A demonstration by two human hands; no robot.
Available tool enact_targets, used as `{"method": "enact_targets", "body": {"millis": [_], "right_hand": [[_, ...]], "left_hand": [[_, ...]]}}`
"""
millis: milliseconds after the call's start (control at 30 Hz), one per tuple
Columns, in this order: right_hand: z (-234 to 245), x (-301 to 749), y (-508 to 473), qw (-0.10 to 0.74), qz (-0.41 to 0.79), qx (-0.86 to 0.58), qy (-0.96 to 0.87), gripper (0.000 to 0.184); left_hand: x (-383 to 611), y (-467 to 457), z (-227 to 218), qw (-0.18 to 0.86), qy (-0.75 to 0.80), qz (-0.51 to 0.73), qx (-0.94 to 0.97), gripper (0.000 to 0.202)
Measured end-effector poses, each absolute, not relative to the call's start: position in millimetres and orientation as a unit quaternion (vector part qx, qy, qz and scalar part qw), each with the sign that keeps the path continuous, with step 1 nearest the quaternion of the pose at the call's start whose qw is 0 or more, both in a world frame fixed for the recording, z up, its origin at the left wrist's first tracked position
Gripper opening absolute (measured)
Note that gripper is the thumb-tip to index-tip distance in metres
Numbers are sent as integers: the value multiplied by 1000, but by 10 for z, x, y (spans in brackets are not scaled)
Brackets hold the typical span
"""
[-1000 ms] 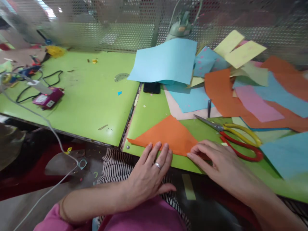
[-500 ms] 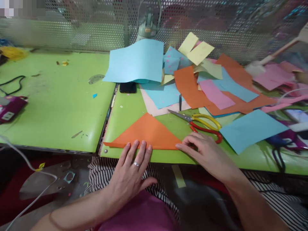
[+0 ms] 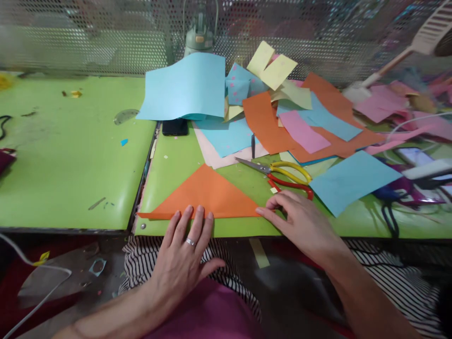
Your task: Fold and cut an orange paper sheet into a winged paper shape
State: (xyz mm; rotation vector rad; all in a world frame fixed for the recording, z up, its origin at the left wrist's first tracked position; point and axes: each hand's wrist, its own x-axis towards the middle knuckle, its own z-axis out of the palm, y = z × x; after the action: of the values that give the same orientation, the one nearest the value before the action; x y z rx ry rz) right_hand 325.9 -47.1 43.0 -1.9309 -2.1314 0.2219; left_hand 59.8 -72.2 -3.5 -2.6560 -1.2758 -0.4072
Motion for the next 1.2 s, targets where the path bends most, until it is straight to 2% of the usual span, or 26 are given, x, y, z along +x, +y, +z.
{"method": "enact_targets", "body": {"millis": [167, 300, 400, 533, 767, 1000, 1200], "right_hand": [[326, 3373, -547, 172, 17, -641, -748, 31], [356, 3244, -659, 199, -139, -616, -750, 15], [373, 2976, -801, 225, -219, -553, -772, 22], [228, 2617, -924, 214, -160, -450, -852, 34], [-49, 2539, -894, 194, -140, -471, -849, 60], [-84, 2588, -885, 193, -136, -465, -853, 57], [-81, 2561, -857, 212, -137, -470, -846, 56]], "left_hand": [[623, -725, -37, 84, -432, -149, -885, 77], [636, -731, -25, 90, -434, -146, -884, 75], [643, -729, -30, 96, -432, -148, -884, 77], [638, -723, -54, 103, -427, -156, -884, 74], [632, -728, -79, 104, -426, -157, -885, 73], [613, -743, -91, 99, -430, -150, -885, 72], [593, -734, -70, 106, -434, -143, -883, 80]]}}
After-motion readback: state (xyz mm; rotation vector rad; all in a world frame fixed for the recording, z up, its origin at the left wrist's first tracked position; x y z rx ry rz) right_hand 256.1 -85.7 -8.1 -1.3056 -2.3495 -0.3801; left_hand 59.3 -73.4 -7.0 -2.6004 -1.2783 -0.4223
